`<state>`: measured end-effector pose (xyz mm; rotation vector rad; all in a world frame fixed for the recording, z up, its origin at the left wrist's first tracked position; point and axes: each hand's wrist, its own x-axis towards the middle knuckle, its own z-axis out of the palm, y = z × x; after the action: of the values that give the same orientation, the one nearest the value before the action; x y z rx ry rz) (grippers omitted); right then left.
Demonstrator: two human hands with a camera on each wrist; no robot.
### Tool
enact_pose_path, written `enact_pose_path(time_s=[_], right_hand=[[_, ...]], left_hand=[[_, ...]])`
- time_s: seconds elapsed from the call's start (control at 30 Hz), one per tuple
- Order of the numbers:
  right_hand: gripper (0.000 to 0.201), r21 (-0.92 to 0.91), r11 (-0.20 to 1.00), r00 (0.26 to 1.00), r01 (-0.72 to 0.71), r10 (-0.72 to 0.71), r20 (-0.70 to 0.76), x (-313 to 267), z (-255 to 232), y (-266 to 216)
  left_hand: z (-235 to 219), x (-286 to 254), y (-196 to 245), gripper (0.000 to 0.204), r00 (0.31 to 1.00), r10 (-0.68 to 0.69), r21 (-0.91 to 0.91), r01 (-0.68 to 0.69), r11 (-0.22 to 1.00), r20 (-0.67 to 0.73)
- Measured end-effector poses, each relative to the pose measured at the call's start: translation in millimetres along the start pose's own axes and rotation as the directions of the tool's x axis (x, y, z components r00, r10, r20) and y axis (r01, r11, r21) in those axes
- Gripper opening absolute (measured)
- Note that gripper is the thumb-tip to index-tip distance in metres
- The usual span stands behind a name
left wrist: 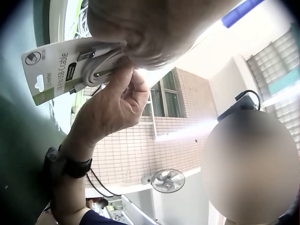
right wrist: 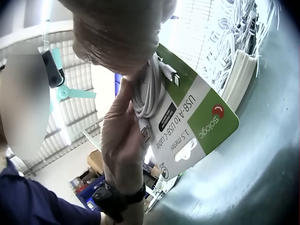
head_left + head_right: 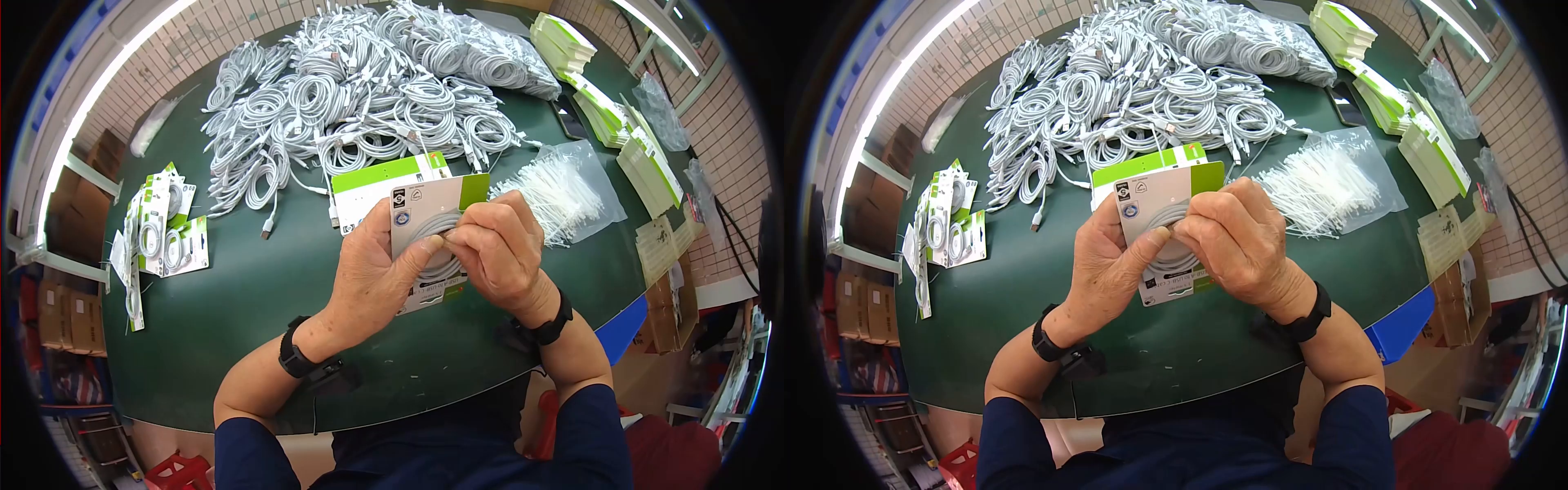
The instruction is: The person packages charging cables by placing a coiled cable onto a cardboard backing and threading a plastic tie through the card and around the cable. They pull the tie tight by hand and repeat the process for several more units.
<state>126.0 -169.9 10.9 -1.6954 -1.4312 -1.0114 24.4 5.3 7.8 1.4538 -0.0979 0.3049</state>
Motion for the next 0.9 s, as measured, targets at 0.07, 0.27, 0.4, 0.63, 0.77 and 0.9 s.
enact_pose_path(time_s=[0.07, 0.27, 0.4, 0.63, 0.77, 0.9], right_hand=[[0.029, 0.001, 1.000, 1.000, 0.002, -0.002, 0.007, 1, -2, -1], [0.030, 0.218, 0.976, 1.000, -0.018, 0.013, 0.026, 3, -7, -21], [0.030, 0.300, 0.954, 0.999, -0.021, 0.012, 0.033, 1, -5, -20], [0.031, 0.455, 0.888, 0.998, -0.064, 0.068, 0.007, -1, -7, -20], [0.032, 0.511, 0.853, 0.993, -0.109, 0.120, 0.011, -3, -6, -18], [0.031, 0.527, 0.842, 0.992, -0.119, 0.126, 0.023, -6, -4, -20]], left_hand=[[3, 2, 2, 0.034, 0.999, 0.023, -0.059, -0.026, 0.998, -0.048], [-12, 10, 4, 0.036, 0.998, -0.032, -0.194, 0.022, 0.981, -0.049], [-11, 10, 3, 0.035, 0.997, -0.044, -0.252, 0.027, 0.967, -0.063], [-12, 10, 4, 0.036, 0.997, -0.046, -0.261, 0.027, 0.965, -0.064], [-10, 9, 3, 0.037, 0.997, -0.035, -0.263, 0.016, 0.965, -0.068], [-11, 9, 2, 0.037, 0.997, -0.047, -0.258, 0.028, 0.966, -0.067]])
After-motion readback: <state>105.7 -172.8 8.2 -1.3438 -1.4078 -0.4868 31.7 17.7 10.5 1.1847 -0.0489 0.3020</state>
